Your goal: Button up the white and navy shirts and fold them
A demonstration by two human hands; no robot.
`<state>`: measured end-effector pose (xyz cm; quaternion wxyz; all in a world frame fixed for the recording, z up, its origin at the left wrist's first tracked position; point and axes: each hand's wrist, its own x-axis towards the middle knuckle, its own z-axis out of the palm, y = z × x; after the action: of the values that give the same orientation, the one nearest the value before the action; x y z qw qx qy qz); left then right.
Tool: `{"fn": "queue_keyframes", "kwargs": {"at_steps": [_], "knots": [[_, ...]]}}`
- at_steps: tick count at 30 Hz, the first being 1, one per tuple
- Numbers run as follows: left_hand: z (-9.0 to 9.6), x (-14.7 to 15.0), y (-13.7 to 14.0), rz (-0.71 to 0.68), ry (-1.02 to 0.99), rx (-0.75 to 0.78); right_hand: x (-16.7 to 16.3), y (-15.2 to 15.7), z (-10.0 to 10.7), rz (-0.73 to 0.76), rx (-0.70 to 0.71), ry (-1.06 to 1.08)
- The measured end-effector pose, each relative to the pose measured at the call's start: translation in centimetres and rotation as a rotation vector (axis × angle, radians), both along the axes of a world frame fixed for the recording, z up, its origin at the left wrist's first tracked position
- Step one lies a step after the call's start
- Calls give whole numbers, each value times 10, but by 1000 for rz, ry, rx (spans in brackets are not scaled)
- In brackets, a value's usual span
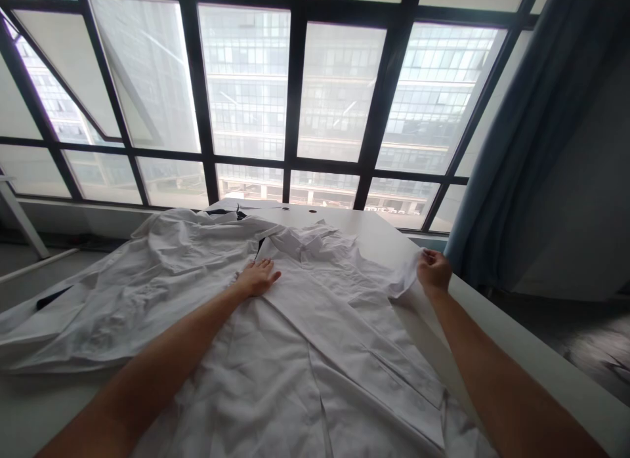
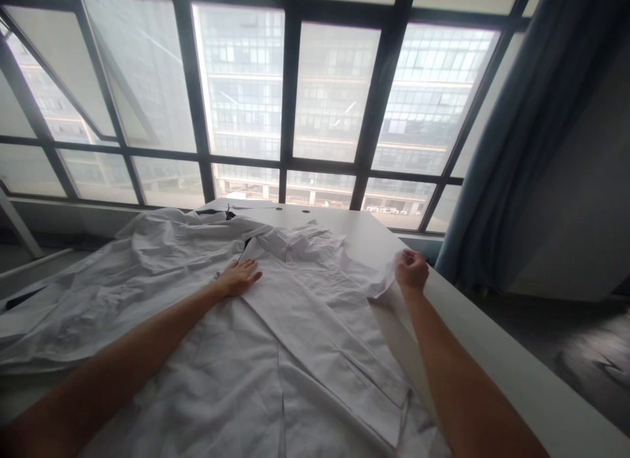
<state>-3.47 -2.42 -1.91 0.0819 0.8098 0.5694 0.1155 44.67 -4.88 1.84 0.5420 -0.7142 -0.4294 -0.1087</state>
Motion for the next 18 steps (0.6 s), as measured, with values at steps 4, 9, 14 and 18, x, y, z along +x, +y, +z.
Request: {"fn": "queue_keyframes", "kwargs": {"at_steps": [4,9,14,18], "knots": [[15,-7,-4,40,-562,-160,-105,-37,47,379,226,-116],[40,-32,-46,-50,-1018,-597,-211,-124,41,1210,-156,-629],[53,-52,-98,-59,-929,-719,-223,-147,11,1275,-470,-782],[66,-55,-123,-147,-378,-455,-188,-121,-3,1115,-434,-659]]}}
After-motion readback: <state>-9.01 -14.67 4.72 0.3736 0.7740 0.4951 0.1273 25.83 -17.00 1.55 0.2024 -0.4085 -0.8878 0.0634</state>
